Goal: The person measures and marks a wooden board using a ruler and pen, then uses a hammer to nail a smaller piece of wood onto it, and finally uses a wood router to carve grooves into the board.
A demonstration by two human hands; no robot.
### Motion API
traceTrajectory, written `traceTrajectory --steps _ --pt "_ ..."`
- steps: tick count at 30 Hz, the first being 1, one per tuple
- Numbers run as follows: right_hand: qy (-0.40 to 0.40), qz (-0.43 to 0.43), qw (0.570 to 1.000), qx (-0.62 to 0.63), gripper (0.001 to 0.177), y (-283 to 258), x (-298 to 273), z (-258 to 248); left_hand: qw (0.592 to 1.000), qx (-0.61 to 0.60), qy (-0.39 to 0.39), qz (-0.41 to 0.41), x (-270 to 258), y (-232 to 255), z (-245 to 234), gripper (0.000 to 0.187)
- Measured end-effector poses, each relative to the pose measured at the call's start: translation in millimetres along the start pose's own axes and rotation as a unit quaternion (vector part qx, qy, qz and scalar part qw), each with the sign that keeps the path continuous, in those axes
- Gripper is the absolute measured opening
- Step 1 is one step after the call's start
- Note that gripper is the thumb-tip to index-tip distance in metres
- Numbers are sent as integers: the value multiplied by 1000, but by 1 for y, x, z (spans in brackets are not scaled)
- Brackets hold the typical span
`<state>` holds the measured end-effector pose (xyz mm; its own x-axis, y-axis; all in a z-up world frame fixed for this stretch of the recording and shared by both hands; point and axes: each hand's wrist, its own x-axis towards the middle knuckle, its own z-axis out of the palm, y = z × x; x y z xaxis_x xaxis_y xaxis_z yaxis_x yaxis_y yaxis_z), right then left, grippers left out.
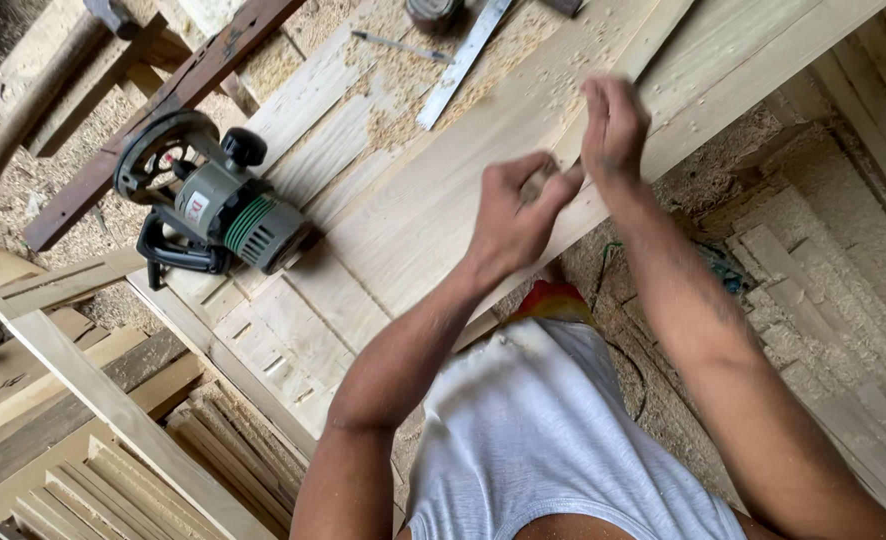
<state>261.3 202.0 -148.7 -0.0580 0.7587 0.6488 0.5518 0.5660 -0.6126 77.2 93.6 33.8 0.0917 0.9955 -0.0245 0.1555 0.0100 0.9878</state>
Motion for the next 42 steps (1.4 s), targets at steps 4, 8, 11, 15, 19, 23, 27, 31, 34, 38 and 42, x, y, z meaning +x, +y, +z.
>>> traceTrajectory --steps 4,8,11,15,19,23,27,31,34,38,42 --pt "-116 104 983 97 18 34 60 13 998 34 40 18 88 -4 59 45" --pt "-204 186 936 217 23 11 50 9 993 89 63 52 128 -14 86 46" --pt "-229 21 972 -40 23 15 58 12 995 68 52 47 106 -18 79 47" --pt "-214 14 970 -117 12 21 61 31 985 -31 8 168 31 -11 49 28" --pt "-220 -4 967 -130 12 16 56 27 941 -69 24 331 -1 -16 30 13" --pt "-152 -38 984 -79 6 29 60 32 940 -118 61 313 -18 -26 18 17" --pt "-290 28 947 132 14 -9 20 -13 926 -205 117 294 -13 -23 -5 20" --pt "-344 66 921 169 34 -39 -3 -22 903 -302 171 252 -16 -38 -31 24" --pt "-283 -84 949 110 21 -48 20 4 911 -350 130 175 -21 -53 -68 24" --pt "-127 -37 986 98 12 -39 48 21 831 -415 319 191 -46 -95 -116 21" --pt "-287 -7 955 -67 16 -10 24 -6 796 -213 564 55 -154 -144 -167 16"
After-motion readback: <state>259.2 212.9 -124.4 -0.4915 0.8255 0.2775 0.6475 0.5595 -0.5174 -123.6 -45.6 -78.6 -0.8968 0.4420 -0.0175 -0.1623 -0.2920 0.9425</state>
